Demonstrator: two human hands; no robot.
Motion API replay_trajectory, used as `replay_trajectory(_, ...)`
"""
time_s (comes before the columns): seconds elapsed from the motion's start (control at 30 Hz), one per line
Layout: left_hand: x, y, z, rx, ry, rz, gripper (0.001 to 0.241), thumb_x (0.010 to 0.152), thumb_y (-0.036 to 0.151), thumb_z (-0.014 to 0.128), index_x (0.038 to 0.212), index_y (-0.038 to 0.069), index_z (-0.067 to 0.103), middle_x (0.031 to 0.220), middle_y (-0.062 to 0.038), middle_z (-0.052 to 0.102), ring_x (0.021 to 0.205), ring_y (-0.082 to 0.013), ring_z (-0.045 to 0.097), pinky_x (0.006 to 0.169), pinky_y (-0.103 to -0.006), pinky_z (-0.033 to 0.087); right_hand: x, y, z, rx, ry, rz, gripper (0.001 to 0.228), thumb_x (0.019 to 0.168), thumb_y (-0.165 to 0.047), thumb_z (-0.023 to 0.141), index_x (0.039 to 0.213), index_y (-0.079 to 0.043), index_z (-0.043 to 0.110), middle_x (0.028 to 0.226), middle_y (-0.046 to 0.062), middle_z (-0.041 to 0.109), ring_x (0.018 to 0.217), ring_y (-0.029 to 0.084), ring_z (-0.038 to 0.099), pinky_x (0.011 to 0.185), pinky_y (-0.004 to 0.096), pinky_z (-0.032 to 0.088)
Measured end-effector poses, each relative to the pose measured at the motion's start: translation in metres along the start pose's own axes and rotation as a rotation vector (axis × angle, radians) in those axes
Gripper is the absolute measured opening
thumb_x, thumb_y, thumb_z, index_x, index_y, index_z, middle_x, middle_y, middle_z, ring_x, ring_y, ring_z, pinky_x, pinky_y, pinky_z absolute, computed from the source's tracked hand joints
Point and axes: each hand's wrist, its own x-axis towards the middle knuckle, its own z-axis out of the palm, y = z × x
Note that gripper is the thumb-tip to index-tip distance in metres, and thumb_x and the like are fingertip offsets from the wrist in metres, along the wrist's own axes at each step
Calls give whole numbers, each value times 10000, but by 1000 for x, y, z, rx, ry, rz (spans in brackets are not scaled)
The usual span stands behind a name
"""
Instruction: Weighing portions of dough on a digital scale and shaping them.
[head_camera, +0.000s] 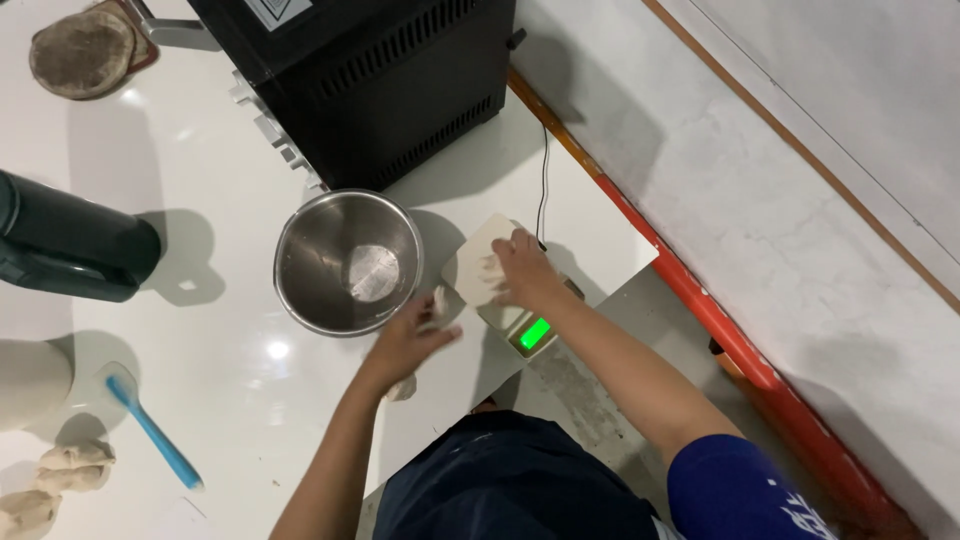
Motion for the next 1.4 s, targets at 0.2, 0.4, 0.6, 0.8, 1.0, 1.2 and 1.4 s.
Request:
replay_trajectory(0.2,-11,-62,6,287,-159,-221,708,814,442,786,1342,-3,627,1163,-202,751,1069,-275,737,917,-398,589,1,11,-14,109,-80,-37,1111,719,-303,918,1607,-184,262,1559,235,299,1428,433,335,1133,503,350)
replay_trajectory(0.4,32,-93,29,206,-2,15,697,889,407,748,1402,-17,542,1319,-222,650,1189,-320,666,953,-398,555,-21,104,-1,459,232,220,560,907,-296,749,1422,-168,568,1437,173,531,1308,326,560,1060,434,493)
replay_trajectory(0.6,71,-17,41,455,-12,335,695,939,293,708,1500,-4,424,1438,-258,512,1236,-406,583,1039,-458,480,-57,132,-2,515,274,359,360,960,-275,697,1295,-143,675,1333,139,611,1203,272,651,966,393,542)
replay_trajectory(0.8,107,8,16,556,8,408,582,997,237,600,1493,-5,417,1480,-232,479,1268,-424,563,1083,-458,469,-67,135,12,632,297,358,305,949,-202,679,1244,-128,699,1305,119,640,1150,230,675,943,363,551)
replay_trajectory(1.0,85,-16,-5,787,36,323,522,1005,285,612,1416,-16,498,1409,-230,536,1248,-434,556,1058,-484,453,-66,152,44,776,239,334,312,959,-133,618,1263,-95,674,1208,100,733,1113,196,694,946,327,547)
replay_trajectory(1.2,64,-42,-35,869,186,368,401,949,336,674,1183,10,683,1152,-212,694,1028,-395,675,959,-501,521,-62,80,-4,637,120,341,590,842,-160,739,1403,-166,556,1410,133,568,1270,260,583,996,368,553)
replay_trajectory(1.4,64,-14,23,663,45,51,311,977,367,651,1063,81,739,910,-182,749,862,-364,730,798,-473,584,-7,4,-18,70,-14,-94,1043,689,-159,898,1566,-242,340,1614,189,255,1462,419,280,1154,547,295)
